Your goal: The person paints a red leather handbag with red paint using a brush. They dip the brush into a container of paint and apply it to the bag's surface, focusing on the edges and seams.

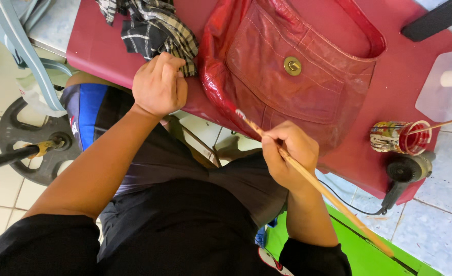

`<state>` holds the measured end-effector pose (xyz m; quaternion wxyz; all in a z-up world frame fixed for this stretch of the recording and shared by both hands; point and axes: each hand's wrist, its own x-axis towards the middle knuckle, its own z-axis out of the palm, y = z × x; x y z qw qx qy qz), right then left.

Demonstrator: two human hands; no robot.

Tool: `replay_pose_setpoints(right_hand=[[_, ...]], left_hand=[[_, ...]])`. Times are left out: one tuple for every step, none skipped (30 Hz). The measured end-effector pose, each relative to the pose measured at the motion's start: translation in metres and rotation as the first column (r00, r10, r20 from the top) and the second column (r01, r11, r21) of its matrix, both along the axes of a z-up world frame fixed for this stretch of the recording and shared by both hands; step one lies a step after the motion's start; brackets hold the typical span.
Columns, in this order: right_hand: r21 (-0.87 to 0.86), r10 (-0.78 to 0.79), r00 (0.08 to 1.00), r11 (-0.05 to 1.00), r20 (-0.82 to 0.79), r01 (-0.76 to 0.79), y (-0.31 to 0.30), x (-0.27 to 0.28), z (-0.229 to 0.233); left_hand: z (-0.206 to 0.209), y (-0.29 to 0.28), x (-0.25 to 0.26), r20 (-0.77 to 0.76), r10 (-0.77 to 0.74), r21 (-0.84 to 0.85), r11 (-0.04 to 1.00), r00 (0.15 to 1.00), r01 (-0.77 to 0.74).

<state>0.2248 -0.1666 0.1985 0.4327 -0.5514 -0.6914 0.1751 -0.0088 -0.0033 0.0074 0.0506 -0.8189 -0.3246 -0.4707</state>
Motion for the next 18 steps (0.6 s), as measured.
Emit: replay_pose_setpoints(right_hand=[[0.001, -0.005, 1.000, 1.000, -0.001, 0.005, 0.002, 0.001, -0.001], [-0.025, 0.015, 1.000, 1.000, 0.003, -0.015, 0.004, 0.002, -0.002], [-0.048, 0.035, 0.999, 0.998, 0.007, -0.035, 0.007, 0.003, -0.003], [-0.044, 0.031, 0.999, 0.999, 0.008, -0.031, 0.003, 0.008, -0.003], [-0.065, 0.024, 0.999, 0.998, -0.033, -0.026, 0.001, 0.013, -0.003], [-0.087, 0.016, 0.997, 0.996, -0.073, -0.023, -0.001, 0.018, -0.003], [-0.086, 0.011, 0.997, 0.996, -0.074, -0.017, 0.003, 0.015, -0.002], [-0.069, 0.026, 0.997, 0.997, -0.070, -0.031, 0.007, 0.012, 0.000], [-0.049, 0.038, 0.997, 0.998, -0.063, -0.041, 0.011, 0.009, 0.001], [-0.045, 0.028, 0.998, 0.999, -0.063, -0.030, 0.009, 0.013, 0.001], [-0.079, 0.026, 0.999, 0.996, -0.045, -0.030, 0.007, 0.016, 0.001], [-0.112, 0.026, 0.999, 0.993, -0.028, -0.029, 0.005, 0.018, 0.000], [-0.113, 0.019, 0.999, 0.993, -0.032, -0.023, 0.006, 0.020, 0.001], [-0.094, 0.008, 0.998, 0.995, -0.064, -0.014, 0.007, 0.023, 0.001], [-0.079, -0.008, 0.995, 0.997, -0.096, 0.000, 0.006, 0.025, 0.002], [-0.083, -0.019, 0.995, 0.996, -0.099, 0.010, 0.004, 0.023, 0.004], [-0.103, 0.008, 0.996, 0.995, -0.088, -0.017, 0.005, 0.021, 0.006], [-0.123, 0.036, 0.996, 0.991, -0.078, -0.045, 0.005, 0.020, 0.008]], left_hand=[[0.002, 0.000, 0.001, -0.001, -0.005, 0.001, 1.000, 1.000, 0.005], [0.004, -0.001, 0.001, 0.000, 0.004, 0.008, 1.000, 1.000, -0.004], [0.006, 0.001, 0.002, 0.001, 0.013, 0.017, 1.000, 1.000, -0.013], [0.005, 0.000, 0.002, 0.002, 0.009, 0.021, 1.000, 1.000, -0.009], [0.004, 0.001, 0.002, 0.002, 0.012, 0.017, 1.000, 1.000, -0.012], [0.002, 0.002, 0.002, 0.003, 0.015, 0.012, 1.000, 1.000, -0.015], [0.003, 0.001, 0.001, 0.002, 0.009, 0.012, 1.000, 1.000, -0.009], [0.005, 0.001, 0.001, 0.001, 0.014, 0.011, 1.000, 1.000, -0.014], [0.006, 0.002, 0.002, 0.001, 0.014, 0.012, 1.000, 1.000, -0.014], [0.009, 0.001, 0.004, 0.002, 0.004, 0.016, 1.000, 1.000, -0.004], [0.011, 0.001, 0.003, 0.006, -0.002, 0.006, 1.000, 1.000, 0.002], [0.014, 0.000, 0.003, 0.010, -0.008, -0.005, 1.000, 1.000, 0.008], [0.014, 0.001, 0.003, 0.006, -0.014, -0.005, 1.000, 1.000, 0.014], [0.014, 0.002, 0.003, -0.003, 0.000, 0.006, 1.000, 1.000, 0.000], [0.013, 0.001, 0.004, -0.010, 0.011, 0.014, 1.000, 1.000, -0.011], [0.013, -0.002, 0.003, -0.014, 0.000, 0.010, 1.000, 1.000, 0.000], [0.014, -0.001, 0.003, -0.017, -0.009, 0.000, 1.000, 1.000, 0.009], [0.015, 0.001, 0.003, -0.019, -0.018, -0.009, 1.000, 1.000, 0.017]])
